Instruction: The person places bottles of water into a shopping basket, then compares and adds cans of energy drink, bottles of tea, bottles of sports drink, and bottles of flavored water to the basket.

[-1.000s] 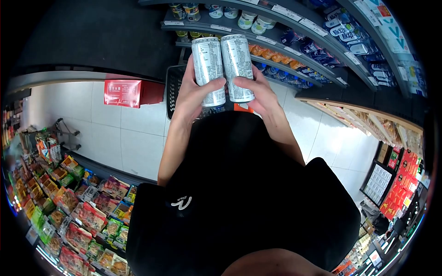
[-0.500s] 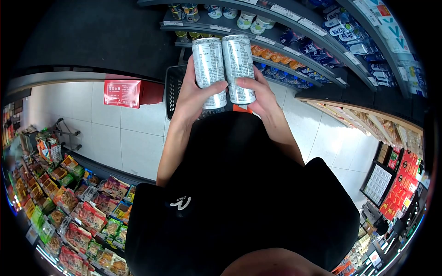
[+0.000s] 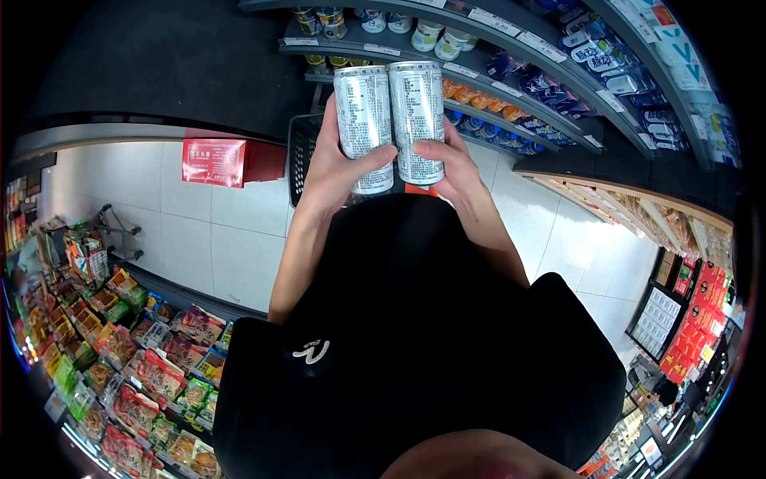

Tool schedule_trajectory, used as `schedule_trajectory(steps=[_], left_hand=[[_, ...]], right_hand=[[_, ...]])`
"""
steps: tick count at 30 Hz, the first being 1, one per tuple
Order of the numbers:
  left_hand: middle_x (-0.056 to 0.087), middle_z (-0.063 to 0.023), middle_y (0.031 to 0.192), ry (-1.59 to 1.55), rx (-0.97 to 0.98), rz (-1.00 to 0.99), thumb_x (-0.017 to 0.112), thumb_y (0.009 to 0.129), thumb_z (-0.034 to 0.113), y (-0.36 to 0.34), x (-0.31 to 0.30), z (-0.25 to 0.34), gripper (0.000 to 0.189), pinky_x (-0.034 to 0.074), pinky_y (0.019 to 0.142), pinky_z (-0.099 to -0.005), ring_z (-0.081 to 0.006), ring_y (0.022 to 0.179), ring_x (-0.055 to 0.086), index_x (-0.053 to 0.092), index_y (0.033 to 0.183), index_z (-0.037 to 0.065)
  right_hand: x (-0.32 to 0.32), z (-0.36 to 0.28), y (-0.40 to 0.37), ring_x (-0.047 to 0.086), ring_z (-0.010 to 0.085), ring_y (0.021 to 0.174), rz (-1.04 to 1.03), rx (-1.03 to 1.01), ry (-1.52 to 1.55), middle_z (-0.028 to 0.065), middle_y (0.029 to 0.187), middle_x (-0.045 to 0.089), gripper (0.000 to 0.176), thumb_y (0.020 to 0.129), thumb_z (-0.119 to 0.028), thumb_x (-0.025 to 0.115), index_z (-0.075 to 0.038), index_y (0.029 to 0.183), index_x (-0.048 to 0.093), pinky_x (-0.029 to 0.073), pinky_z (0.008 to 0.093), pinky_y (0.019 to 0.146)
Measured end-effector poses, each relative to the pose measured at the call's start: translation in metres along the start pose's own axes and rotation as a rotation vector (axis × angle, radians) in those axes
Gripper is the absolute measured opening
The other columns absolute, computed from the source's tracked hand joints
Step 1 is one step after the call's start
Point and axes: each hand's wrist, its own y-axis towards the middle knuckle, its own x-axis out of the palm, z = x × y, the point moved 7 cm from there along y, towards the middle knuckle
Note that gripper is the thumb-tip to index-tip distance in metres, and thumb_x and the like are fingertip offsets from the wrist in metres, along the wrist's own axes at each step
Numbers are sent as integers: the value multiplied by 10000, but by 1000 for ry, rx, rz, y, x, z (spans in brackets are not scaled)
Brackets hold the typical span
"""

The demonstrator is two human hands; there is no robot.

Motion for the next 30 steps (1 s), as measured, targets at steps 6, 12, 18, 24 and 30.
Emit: schedule_trajectory(steps=[6, 12, 18, 24, 30], left_hand=[[539, -115, 1206, -2, 13, 2, 706, 685, -95, 0, 0, -1, 812, 485, 921, -336, -205, 1131, 550, 302, 1376, 43], [538, -117, 1210, 5, 16, -5, 706, 685, -98, 0, 2, -1, 808, 485, 924, -341, -207, 1138, 548, 306, 1372, 43], [535, -118, 1217, 20, 38, 8, 709, 685, -98, -1, 2, -1, 804, 481, 932, -343, -210, 1141, 547, 312, 1370, 42], [534, -117, 1220, 26, 44, 4, 713, 684, -96, -2, 2, -2, 823, 483, 931, -346, -211, 1145, 544, 301, 1383, 44], [534, -114, 1223, 38, 51, 1, 712, 685, -100, -2, 2, 1, 832, 484, 930, -342, -208, 1145, 543, 295, 1389, 48]], right_hand=[[-2, 0, 0, 554, 256, 1143, 6, -4, -12, 171, 1247, 530, 725, 760, 38, 648, -25, 1393, 302, 459, 400, 970], [-2, 0, -1, 542, 251, 1161, -7, -8, -12, 161, 1253, 529, 733, 757, 33, 660, -29, 1396, 307, 446, 398, 983], [-1, 0, -2, 534, 254, 1173, -1, -3, -9, 160, 1269, 521, 766, 754, 27, 668, -33, 1415, 286, 438, 395, 991], [-2, 1, -3, 531, 255, 1176, 6, -4, -7, 162, 1271, 518, 763, 754, 30, 668, -31, 1412, 287, 436, 396, 993], [-3, 2, -1, 532, 260, 1174, 4, -13, -2, 165, 1264, 515, 752, 755, 36, 664, -29, 1404, 291, 438, 403, 991]])
